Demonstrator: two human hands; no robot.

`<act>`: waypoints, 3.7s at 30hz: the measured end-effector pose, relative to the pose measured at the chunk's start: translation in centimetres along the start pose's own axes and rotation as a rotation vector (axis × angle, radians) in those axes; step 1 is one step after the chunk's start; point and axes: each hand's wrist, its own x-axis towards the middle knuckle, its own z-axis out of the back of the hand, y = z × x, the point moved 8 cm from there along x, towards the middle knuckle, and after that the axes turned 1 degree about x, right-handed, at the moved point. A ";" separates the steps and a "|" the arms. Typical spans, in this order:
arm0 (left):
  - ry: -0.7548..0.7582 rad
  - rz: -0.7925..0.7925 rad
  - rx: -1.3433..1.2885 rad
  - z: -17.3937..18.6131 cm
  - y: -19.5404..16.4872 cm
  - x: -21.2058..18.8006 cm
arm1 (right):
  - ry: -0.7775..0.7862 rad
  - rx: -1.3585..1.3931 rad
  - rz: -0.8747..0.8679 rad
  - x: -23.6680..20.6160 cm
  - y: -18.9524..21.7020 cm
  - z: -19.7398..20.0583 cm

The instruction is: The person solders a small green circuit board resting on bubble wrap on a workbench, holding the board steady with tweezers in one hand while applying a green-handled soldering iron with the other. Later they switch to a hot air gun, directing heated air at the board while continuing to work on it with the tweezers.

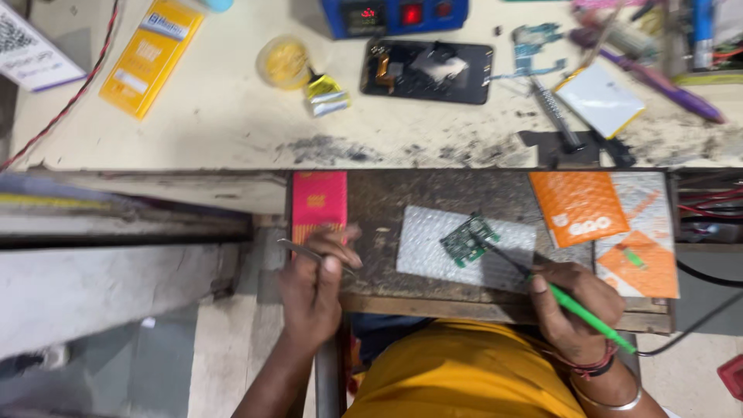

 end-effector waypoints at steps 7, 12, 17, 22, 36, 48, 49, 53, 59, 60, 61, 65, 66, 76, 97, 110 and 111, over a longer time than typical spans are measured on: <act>0.254 0.153 0.858 -0.2 6.1 0.0 | -0.023 -0.004 -0.001 -0.5 -0.7 0.4; 0.422 0.195 0.907 -2.8 6.4 -1.7 | -0.013 -0.002 -0.023 -0.7 -0.8 0.5; 0.302 0.134 0.721 -2.2 2.0 -0.7 | -0.003 -0.005 -0.030 -0.4 -0.1 0.3; 0.315 -0.032 0.225 -3.2 -1.8 1.1 | 0.022 0.043 -0.023 -0.2 0.6 0.3; 0.370 -0.191 -0.150 -10.7 1.4 5.8 | 0.022 0.005 -0.006 -0.1 1.9 0.5; 0.409 -0.189 -0.162 -11.2 1.3 4.9 | 0.030 -0.116 -0.012 -0.3 2.5 0.8; 0.417 -0.173 -0.179 -11.2 1.2 4.9 | 0.031 -0.121 -0.013 -0.3 2.5 0.8; 0.422 -0.136 -0.195 -11.5 0.8 4.9 | 0.039 -0.153 -0.019 -0.3 2.6 0.9; 0.409 -0.119 -0.182 -11.5 0.8 4.9 | 0.023 -0.180 -0.012 -0.4 2.6 0.8; 0.404 -0.127 -0.174 -11.5 0.8 4.9 | 0.019 -0.169 -0.008 -0.4 2.7 0.9; 0.401 -0.108 -0.165 -11.5 1.0 4.9 | 0.016 -0.158 -0.004 -0.4 2.7 0.9; 0.394 -0.063 -0.158 -11.6 1.5 4.9 | 0.014 -0.139 -0.001 -0.6 2.7 1.2; 0.395 -0.057 -0.163 -11.6 1.5 4.9 | 0.018 -0.153 -0.007 -0.7 2.7 1.1; 0.456 -0.137 -0.124 -12.3 1.7 4.9 | -0.014 -0.118 0.016 -0.9 2.1 1.1; 0.393 -0.107 -0.143 -11.8 1.9 5.0 | 0.081 -0.064 0.030 -0.2 2.4 0.7; 0.403 -0.127 -0.124 -12.0 2.2 5.1 | 0.053 -0.057 0.052 -0.1 2.3 0.5; 0.403 -0.121 -0.130 -12.0 2.2 5.0 | 0.039 -0.052 0.053 -0.1 2.3 0.6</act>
